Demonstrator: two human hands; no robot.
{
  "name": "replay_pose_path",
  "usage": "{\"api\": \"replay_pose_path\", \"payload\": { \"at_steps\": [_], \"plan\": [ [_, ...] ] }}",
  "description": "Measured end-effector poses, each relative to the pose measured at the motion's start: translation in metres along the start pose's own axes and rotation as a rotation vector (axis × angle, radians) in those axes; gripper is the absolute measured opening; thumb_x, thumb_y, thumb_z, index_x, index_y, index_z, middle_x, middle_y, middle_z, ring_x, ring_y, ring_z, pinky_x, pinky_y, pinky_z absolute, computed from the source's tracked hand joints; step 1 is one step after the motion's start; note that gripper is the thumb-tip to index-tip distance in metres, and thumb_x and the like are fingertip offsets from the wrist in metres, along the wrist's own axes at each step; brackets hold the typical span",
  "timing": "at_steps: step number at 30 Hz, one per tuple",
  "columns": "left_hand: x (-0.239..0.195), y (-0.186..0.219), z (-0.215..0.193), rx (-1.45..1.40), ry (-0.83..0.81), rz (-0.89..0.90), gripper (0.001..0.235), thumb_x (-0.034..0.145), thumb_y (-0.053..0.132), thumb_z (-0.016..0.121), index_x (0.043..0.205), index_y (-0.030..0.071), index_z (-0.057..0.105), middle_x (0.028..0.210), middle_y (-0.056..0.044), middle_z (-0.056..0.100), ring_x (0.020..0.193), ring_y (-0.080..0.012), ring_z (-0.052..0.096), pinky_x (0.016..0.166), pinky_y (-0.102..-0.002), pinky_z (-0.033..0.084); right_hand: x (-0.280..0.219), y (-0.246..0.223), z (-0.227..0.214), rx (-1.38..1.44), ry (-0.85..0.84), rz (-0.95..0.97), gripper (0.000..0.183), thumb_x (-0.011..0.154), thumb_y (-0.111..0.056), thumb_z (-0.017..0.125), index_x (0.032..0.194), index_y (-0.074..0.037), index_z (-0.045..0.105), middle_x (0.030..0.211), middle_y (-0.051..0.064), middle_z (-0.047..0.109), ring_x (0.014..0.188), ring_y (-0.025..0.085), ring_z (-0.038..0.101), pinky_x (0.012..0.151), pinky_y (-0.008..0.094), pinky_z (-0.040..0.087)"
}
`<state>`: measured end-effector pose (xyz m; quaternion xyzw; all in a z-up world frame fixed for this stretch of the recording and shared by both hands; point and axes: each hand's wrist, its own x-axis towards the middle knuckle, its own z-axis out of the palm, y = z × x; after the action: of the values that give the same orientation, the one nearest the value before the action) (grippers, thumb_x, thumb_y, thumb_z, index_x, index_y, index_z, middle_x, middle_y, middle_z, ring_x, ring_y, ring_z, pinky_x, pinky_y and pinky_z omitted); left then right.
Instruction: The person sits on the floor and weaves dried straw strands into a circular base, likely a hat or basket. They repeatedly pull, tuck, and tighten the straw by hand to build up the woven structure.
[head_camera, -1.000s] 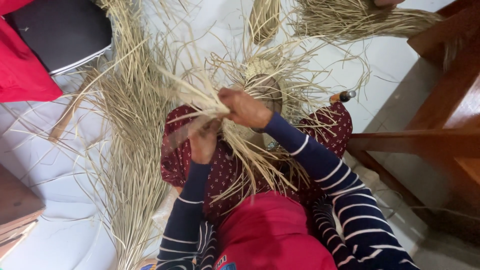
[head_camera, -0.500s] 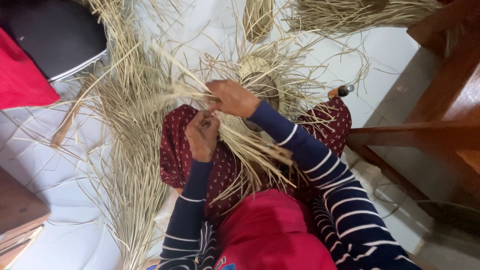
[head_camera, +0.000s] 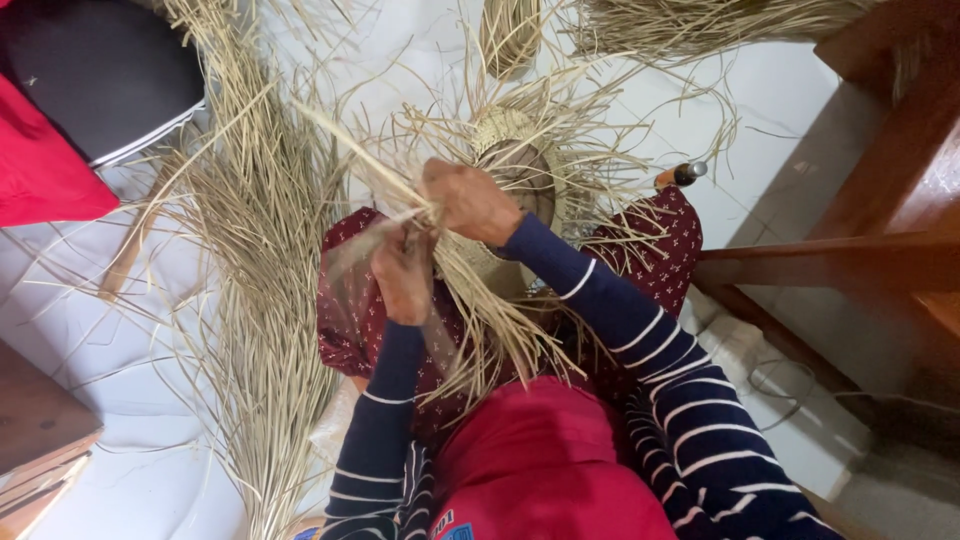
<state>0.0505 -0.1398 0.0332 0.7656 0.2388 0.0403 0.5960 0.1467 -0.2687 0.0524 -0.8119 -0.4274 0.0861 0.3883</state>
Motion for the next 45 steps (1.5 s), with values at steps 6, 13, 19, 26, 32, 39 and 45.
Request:
{"api": "replay_pose_path", "payload": {
  "at_steps": [6, 13, 19, 26, 32, 39, 45],
  "plan": [
    [0.002, 0.013, -0.007, -0.038, -0.178, -0.105, 0.027, 0.089, 0.023, 0.065, 0.107, 0.004, 0.066, 0.096, -0.015, 0.067, 0.083, -0.026, 0.066, 0.08, -0.04, 0.054, -0.005, 0.002, 0.004, -0.106, -0.108, -0.021, 0.019, 0.075, -0.001, 0.054, 0.092, -0.006, 0.056, 0.103, 0.015, 0.058, 0.084, 0.043, 0.062, 0.07, 0.045, 0.053],
    [0.035, -0.082, 0.013, 0.194, -0.008, 0.371, 0.021, 0.09, 0.023, 0.064, 0.09, 0.002, 0.067, 0.078, -0.016, 0.067, 0.076, -0.0339, 0.066, 0.076, -0.045, 0.053, -0.003, 0.01, 0.02, -0.233, 0.034, 0.032, 0.015, 0.081, -0.011, 0.055, 0.086, -0.025, 0.06, 0.088, -0.001, 0.053, 0.078, 0.03, 0.063, 0.064, 0.043, 0.053],
    [0.006, -0.022, 0.001, 0.046, 0.01, 0.301, 0.002, 0.081, 0.011, 0.07, 0.083, 0.009, 0.069, 0.07, -0.01, 0.067, 0.068, -0.0229, 0.066, 0.06, -0.034, 0.052, -0.003, 0.03, 0.024, -0.136, 0.063, 0.025, 0.019, 0.079, -0.019, 0.067, 0.084, -0.005, 0.056, 0.094, 0.013, 0.053, 0.077, 0.04, 0.061, 0.064, 0.046, 0.053],
    [0.037, -0.082, 0.007, -0.223, -0.213, 0.027, 0.025, 0.089, 0.025, 0.07, 0.102, 0.004, 0.069, 0.079, -0.011, 0.07, 0.072, -0.0153, 0.064, 0.063, -0.034, 0.053, -0.039, -0.021, -0.009, -0.214, 0.183, -0.136, 0.009, 0.085, -0.022, 0.068, 0.088, -0.015, 0.063, 0.105, 0.007, 0.053, 0.089, 0.032, 0.061, 0.076, 0.041, 0.052],
    [0.006, -0.012, 0.006, 0.115, -0.009, 0.314, 0.016, 0.088, 0.016, 0.07, 0.086, 0.0, 0.068, 0.067, -0.016, 0.065, 0.061, -0.0279, 0.064, 0.058, -0.038, 0.051, -0.009, 0.049, 0.035, -0.179, 0.221, 0.057, 0.028, 0.088, -0.044, 0.057, 0.09, -0.017, 0.064, 0.1, 0.008, 0.053, 0.07, 0.041, 0.06, 0.061, 0.05, 0.051],
    [0.009, 0.006, 0.003, -0.029, -0.019, 0.359, 0.006, 0.079, 0.006, 0.072, 0.079, 0.001, 0.069, 0.067, -0.015, 0.064, 0.065, -0.0223, 0.062, 0.057, -0.038, 0.049, -0.017, 0.01, 0.001, -0.102, 0.12, 0.063, 0.026, 0.078, -0.021, 0.074, 0.083, -0.001, 0.057, 0.106, 0.015, 0.053, 0.073, 0.043, 0.064, 0.061, 0.048, 0.054],
    [0.018, -0.005, -0.001, -0.177, -0.188, 0.052, 0.018, 0.083, 0.017, 0.071, 0.097, 0.006, 0.068, 0.074, -0.004, 0.067, 0.072, -0.0106, 0.057, 0.067, -0.034, 0.053, -0.047, 0.028, 0.019, 0.084, 0.269, -0.213, 0.045, 0.096, -0.047, 0.042, 0.102, -0.009, 0.066, 0.116, 0.015, 0.052, 0.1, 0.036, 0.061, 0.083, 0.044, 0.05]
  ]
}}
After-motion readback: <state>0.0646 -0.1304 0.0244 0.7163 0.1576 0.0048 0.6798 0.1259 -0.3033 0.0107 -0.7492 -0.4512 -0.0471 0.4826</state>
